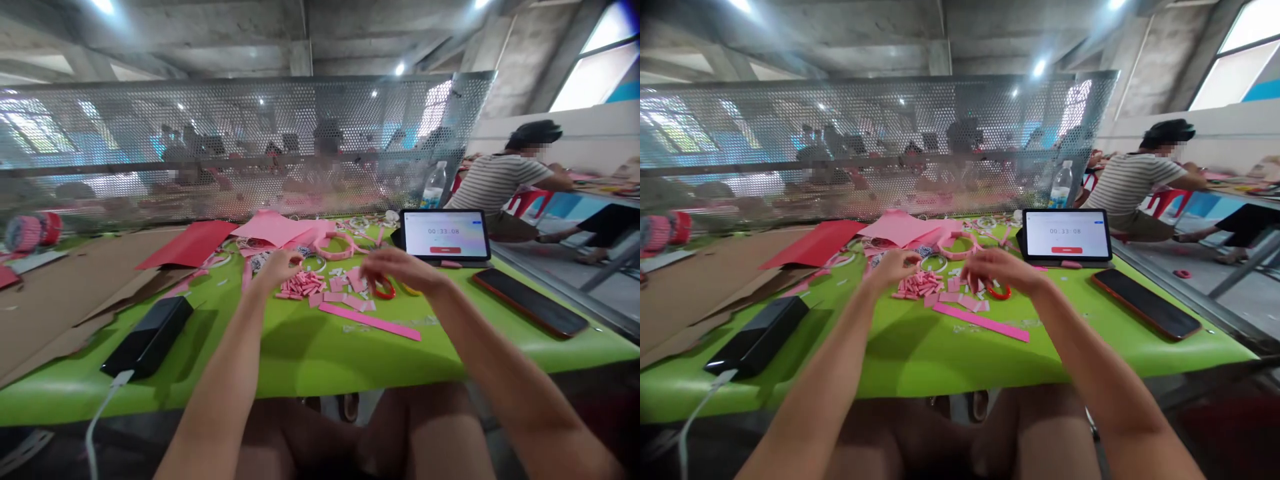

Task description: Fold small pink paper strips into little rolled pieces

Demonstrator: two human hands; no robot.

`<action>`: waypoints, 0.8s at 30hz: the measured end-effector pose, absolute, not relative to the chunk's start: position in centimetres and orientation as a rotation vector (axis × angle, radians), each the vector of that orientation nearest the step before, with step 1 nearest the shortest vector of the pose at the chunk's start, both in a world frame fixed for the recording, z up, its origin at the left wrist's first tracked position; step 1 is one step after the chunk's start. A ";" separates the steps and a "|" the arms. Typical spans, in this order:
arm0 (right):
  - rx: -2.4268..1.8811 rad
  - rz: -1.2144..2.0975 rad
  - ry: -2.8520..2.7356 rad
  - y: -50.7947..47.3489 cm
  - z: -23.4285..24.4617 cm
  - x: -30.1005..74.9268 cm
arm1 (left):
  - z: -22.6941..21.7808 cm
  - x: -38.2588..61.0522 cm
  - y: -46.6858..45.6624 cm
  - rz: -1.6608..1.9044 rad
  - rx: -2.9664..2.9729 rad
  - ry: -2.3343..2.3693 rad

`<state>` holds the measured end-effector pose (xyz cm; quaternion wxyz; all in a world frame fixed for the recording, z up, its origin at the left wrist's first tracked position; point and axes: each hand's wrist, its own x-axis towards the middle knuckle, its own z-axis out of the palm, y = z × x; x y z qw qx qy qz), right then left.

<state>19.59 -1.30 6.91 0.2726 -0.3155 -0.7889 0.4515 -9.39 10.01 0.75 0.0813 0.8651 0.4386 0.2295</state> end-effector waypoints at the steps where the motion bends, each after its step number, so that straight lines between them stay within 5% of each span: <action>1: -0.877 1.108 -1.977 0.7 6.3 19.5 | 0.8 -9.6 9.9 0.636 2.582 1.299; 7: -1.224 0.598 -2.014 5.3 1.9 21.3 | 1.1 -10.1 9.6 0.443 2.568 1.270; 18: -1.313 0.043 -2.344 5.6 1.7 21.1 | 3.1 -10.8 8.6 0.326 2.530 1.411; 24: -1.334 -0.027 -2.385 5.3 1.6 20.8 | 4.7 -7.8 -1.5 0.938 2.559 1.331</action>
